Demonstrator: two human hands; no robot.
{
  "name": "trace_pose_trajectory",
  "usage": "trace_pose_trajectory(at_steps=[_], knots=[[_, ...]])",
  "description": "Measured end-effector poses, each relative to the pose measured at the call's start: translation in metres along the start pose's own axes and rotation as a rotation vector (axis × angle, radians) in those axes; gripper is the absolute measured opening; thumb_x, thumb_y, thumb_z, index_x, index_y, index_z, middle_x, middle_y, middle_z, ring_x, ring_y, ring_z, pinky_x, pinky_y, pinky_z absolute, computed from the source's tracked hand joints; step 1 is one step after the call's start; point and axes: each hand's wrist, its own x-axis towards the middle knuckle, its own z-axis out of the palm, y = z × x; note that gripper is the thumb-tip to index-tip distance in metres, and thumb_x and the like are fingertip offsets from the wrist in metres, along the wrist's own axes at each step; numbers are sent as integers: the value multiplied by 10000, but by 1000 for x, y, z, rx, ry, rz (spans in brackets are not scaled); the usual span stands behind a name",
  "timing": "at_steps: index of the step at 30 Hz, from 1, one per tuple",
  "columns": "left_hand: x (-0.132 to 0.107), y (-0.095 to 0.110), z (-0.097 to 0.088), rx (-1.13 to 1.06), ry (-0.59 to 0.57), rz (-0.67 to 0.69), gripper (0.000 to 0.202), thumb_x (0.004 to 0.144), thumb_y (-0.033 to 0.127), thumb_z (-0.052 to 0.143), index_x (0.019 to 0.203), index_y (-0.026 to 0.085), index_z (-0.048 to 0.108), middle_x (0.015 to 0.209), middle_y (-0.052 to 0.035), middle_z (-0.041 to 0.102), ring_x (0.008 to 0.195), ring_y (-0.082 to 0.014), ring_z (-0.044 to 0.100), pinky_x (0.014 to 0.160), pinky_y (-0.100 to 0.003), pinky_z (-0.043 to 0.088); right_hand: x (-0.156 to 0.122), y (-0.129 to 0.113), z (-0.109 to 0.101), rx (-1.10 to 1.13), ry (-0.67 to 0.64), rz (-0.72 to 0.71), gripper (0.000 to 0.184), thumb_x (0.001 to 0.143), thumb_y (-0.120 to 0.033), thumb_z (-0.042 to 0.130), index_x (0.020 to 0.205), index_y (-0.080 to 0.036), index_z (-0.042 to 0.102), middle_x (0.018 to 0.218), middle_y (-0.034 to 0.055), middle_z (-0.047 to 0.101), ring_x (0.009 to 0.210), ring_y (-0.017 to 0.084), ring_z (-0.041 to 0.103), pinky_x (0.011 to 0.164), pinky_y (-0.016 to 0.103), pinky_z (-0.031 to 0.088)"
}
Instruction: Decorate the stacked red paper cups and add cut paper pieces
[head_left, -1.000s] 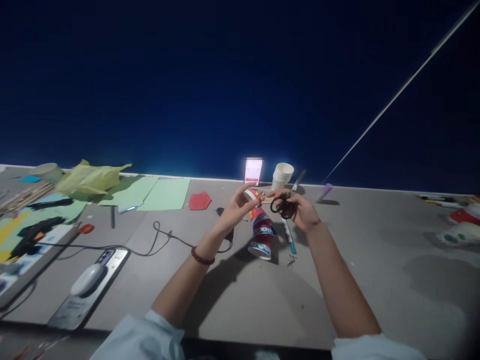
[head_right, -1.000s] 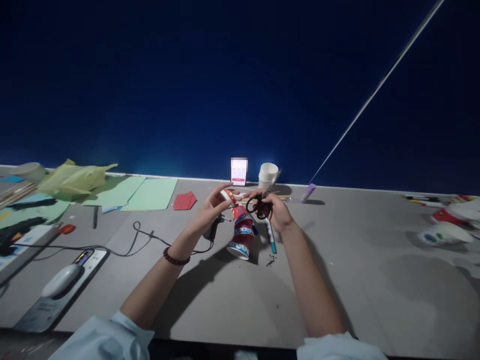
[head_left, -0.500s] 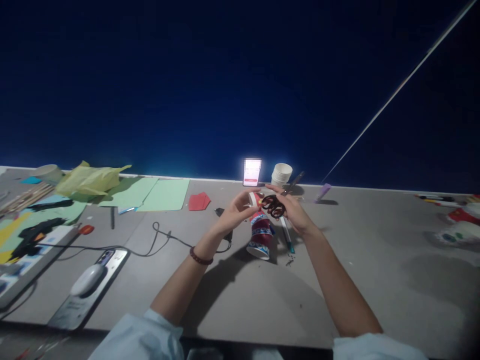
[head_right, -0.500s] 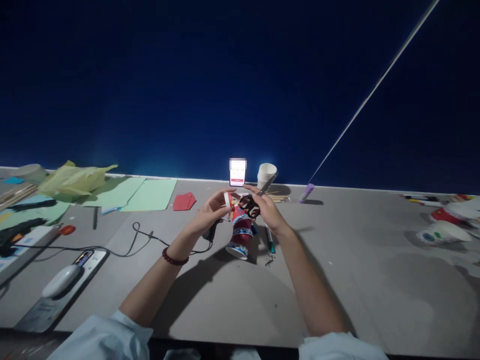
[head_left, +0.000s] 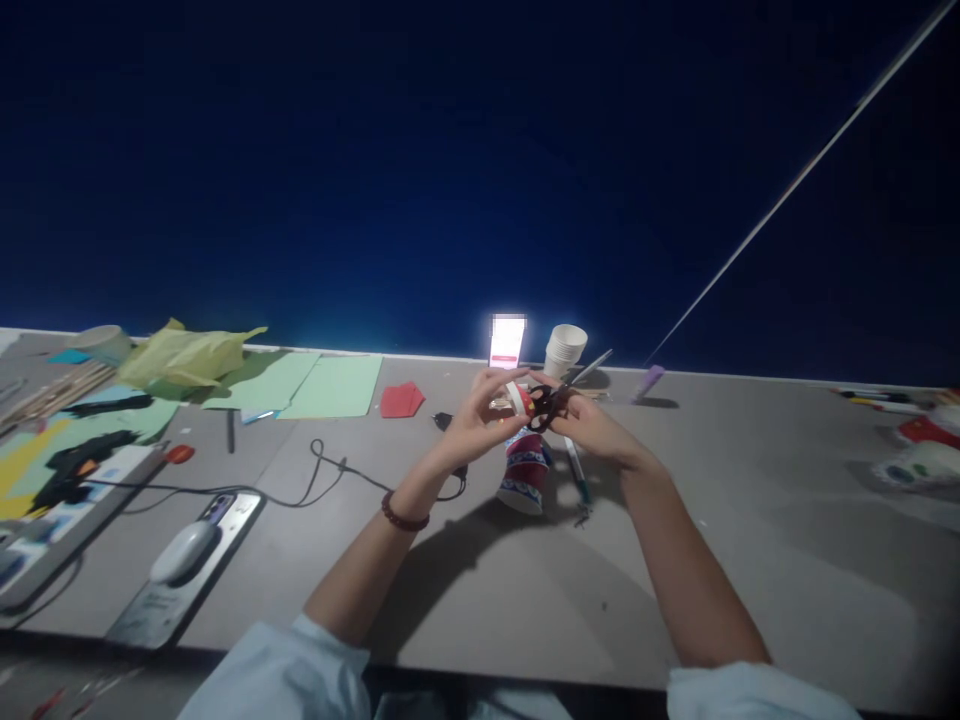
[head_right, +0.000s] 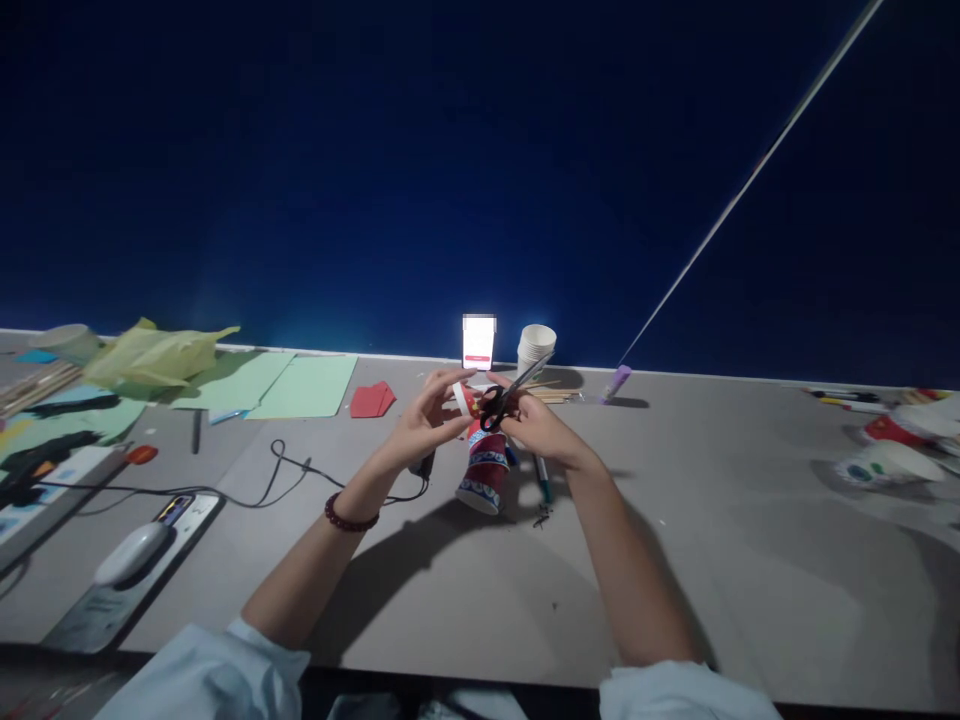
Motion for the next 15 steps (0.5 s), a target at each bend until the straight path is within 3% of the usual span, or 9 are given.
trace_pose_trajectory(at_steps=[5,10,15], knots=[[3,-2,3,-175,131,-116,591,801,264,730,1355,297,528,1112,-61,626,1017,-184,634,905,-352,547,-1,1,-1,12,-14,1,444,773,-298,715,1206,-248,635,954,38,717,862,189,649,760,331,538],[7,-7,4,-341,258,-235,453,771,346,763,1173,223,595,1141,-86,676,1066,-227,663,927,-379,525,1,3,1,43,153,-60,472,734,-327,743,1147,-267,523,785,-22,660,714,147,606,638,277,473],[11,-11,0,-480,389,-325,471,708,413,807,1053,183,584,1055,-89,708,914,-212,716,887,-382,542,-1,1,1,18,111,-70,518,651,-325,815,1008,-265,445,693,-71,598,621,121,545,616,268,434]])
